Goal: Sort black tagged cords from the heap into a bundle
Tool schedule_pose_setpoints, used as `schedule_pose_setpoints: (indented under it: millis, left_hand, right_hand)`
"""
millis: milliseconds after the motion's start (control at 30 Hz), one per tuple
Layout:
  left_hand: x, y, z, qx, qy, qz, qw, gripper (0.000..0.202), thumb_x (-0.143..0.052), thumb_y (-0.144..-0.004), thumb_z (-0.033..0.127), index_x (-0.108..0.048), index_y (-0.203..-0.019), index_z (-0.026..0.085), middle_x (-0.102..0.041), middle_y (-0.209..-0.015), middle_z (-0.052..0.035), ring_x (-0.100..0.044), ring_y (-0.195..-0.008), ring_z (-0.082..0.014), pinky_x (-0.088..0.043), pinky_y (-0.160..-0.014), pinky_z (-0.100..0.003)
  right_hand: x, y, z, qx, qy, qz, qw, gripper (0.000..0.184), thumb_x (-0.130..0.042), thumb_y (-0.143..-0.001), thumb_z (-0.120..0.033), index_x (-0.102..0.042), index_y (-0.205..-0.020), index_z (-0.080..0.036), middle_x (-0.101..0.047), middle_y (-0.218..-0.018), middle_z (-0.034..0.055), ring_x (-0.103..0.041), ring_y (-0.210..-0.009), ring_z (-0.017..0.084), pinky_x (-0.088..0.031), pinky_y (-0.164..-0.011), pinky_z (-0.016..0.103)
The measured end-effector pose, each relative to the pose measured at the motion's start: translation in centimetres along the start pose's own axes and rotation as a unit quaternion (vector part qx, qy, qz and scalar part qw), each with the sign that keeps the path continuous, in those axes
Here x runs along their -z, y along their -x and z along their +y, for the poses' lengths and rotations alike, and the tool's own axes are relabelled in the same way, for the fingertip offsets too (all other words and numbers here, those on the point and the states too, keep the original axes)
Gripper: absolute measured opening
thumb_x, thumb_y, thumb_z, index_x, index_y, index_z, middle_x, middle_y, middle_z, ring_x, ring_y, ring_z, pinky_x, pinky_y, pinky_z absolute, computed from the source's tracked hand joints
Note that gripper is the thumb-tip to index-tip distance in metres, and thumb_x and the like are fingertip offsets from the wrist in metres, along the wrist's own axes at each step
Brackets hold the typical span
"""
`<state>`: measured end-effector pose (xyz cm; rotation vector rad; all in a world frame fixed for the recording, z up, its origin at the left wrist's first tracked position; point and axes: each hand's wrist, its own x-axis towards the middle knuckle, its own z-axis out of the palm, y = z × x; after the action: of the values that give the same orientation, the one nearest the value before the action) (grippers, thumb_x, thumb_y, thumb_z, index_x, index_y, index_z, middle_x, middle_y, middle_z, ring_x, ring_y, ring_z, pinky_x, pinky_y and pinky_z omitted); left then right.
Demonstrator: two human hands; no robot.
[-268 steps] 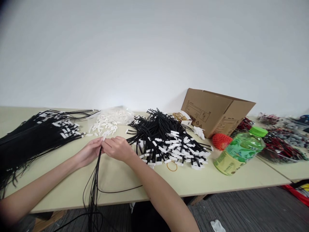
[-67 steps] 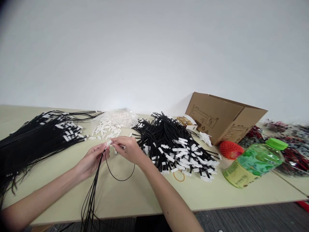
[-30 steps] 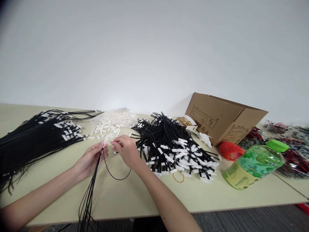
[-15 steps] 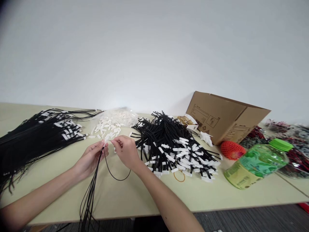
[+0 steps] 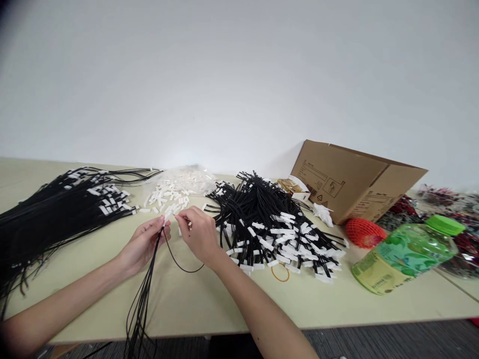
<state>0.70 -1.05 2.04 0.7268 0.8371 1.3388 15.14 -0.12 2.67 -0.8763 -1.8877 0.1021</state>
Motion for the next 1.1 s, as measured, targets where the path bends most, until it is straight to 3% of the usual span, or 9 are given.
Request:
schedule_pose_setpoints:
  millis: [533, 1100]
  left_hand:
    - [0.11, -0.19, -0.32, -0.017, -0.019, -0.019, 0.999, 0.022, -0.075, -0.058, 0.03, -0.066, -0.065, 0.011, -0.059, -0.06, -0.0002, -0.049, -0.054, -0.0057, -0.04, -0.051, -0.015]
    - [-0.06, -0.14, -0.26, -0.024, -0.035, -0.009, 0.999, 0.021, -0.074, -0.059, 0.028, -0.064, -0.064, 0.011, -0.058, -0.06, -0.0001, -0.048, -0.053, -0.0069, -0.038, -0.05, -0.017]
  right_hand:
    - [-0.16, 0.29, 0.5, 0.1, 0.175, 0.002, 0.98, 0.024, -0.037, -0.091, -0.025, -0.056, -0.079, -0.017, -0.059, -0.072, 0.0019, -0.051, -0.064, 0.011, -0.035, -0.061, 0.022]
    - [0.04, 0.2, 0.56, 0.108, 0.198, -0.003, 0.974, 0.026, -0.035, -0.092, -0.026, -0.056, -0.078, -0.017, -0.057, -0.07, 0.0025, -0.05, -0.063, 0.011, -0.033, -0.06, 0.024]
